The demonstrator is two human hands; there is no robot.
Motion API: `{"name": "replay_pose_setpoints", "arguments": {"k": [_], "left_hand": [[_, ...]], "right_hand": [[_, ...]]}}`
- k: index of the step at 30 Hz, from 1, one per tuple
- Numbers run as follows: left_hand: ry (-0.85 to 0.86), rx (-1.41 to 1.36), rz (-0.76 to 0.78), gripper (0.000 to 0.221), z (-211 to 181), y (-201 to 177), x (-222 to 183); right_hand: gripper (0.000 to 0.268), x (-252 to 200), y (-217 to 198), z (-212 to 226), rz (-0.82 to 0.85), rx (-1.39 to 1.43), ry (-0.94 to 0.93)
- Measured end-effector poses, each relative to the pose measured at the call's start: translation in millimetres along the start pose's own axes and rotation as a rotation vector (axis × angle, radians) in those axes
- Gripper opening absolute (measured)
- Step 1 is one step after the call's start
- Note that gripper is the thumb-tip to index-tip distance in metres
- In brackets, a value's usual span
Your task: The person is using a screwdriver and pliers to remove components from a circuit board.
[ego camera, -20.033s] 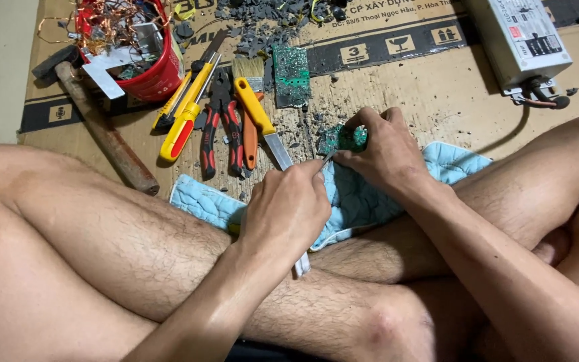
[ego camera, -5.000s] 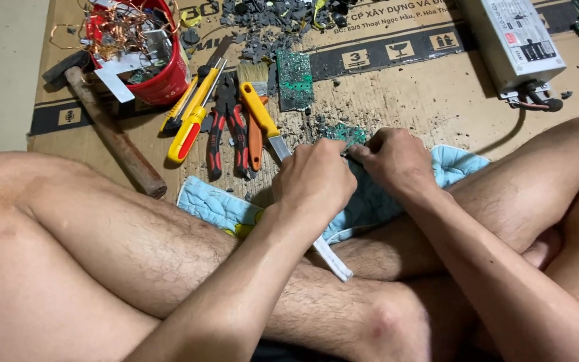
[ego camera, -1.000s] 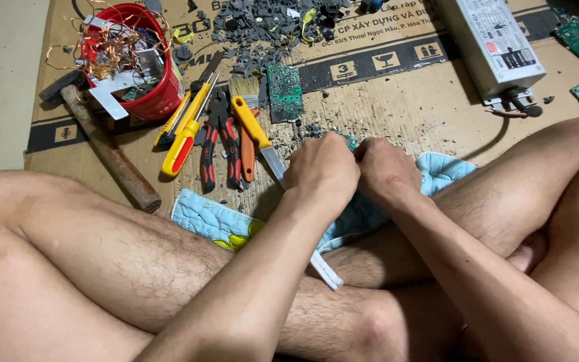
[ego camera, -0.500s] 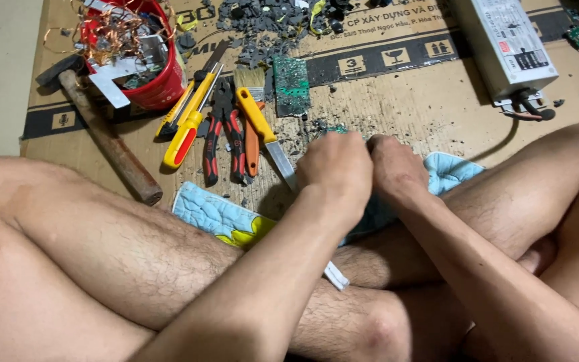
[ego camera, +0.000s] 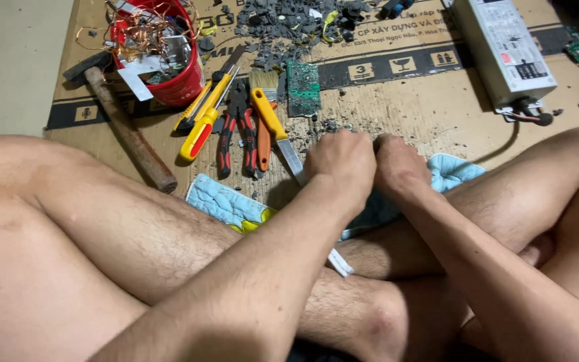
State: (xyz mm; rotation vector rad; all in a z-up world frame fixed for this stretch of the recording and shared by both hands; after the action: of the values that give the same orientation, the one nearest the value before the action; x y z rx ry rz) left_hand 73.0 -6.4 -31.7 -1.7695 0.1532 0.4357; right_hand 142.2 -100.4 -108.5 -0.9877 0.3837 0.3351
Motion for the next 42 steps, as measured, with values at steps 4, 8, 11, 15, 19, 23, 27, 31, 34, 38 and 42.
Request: {"name": "replay_pose_setpoints", "arguments": {"k": [4,8,11,15,19,23,27,31,34,38,42], "left_hand": [[0.075,0.169,-0.103,0.036,-1,9,15],[-0.117,-0.212,0.021,0.035,13,13,20],[-0.131,-0.300,0.048,0.036,13,9,34],[-0.126,-0.258,0.111,0.041,18,10,26],[-0.156,-0.277,0.171,0.042,16,-12,-16],[-0.112,-0.287,0.121,0.042,21,-16,-21],[-0.073,-0.240,0.082,0.042,20,-13,-11],[-0.117,-0.223,0.098,0.040,21,-2,7],[-0.154,-0.290,0.074,0.041,24,-2,10],[-0.113,-0.327,0.111,0.042,32,12,-2],[-0.138,-0.313,0.151,0.046,38,9,-28]], "right_hand": [[0.052,-4,-2,2,0.022,0.006,-0.044],[0.044,-8,-2,5,0.035,-0.004,-0.038],[0.047,-25,-5,14,0.052,-0.019,-0.015],[0.043,-36,-9,22,0.060,-0.008,0.019],[0.040,-24,-4,17,0.066,-0.033,0.006],[0.040,-33,-4,24,0.055,-0.063,-0.012],[0.040,-32,-7,21,0.027,-0.044,0.002],[0.041,-23,-5,16,0.007,-0.052,-0.015],[0.041,-23,-6,18,0.009,-0.026,-0.012],[0.037,-41,-9,30,-0.004,-0.022,-0.019],[0.039,-36,-10,23,-0.025,0.007,-0.032]]}}
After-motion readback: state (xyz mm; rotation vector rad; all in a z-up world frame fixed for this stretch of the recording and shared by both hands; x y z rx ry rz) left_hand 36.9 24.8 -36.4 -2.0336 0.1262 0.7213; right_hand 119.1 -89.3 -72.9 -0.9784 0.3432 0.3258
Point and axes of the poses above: each hand's wrist, its own x-axis towards the middle knuckle, its own y-axis out of the palm, z = x × y, the point moved 6 cm from there along x, towards the middle knuckle, and after that the axes turned 12 degrees about x, right-handed, at the moved point
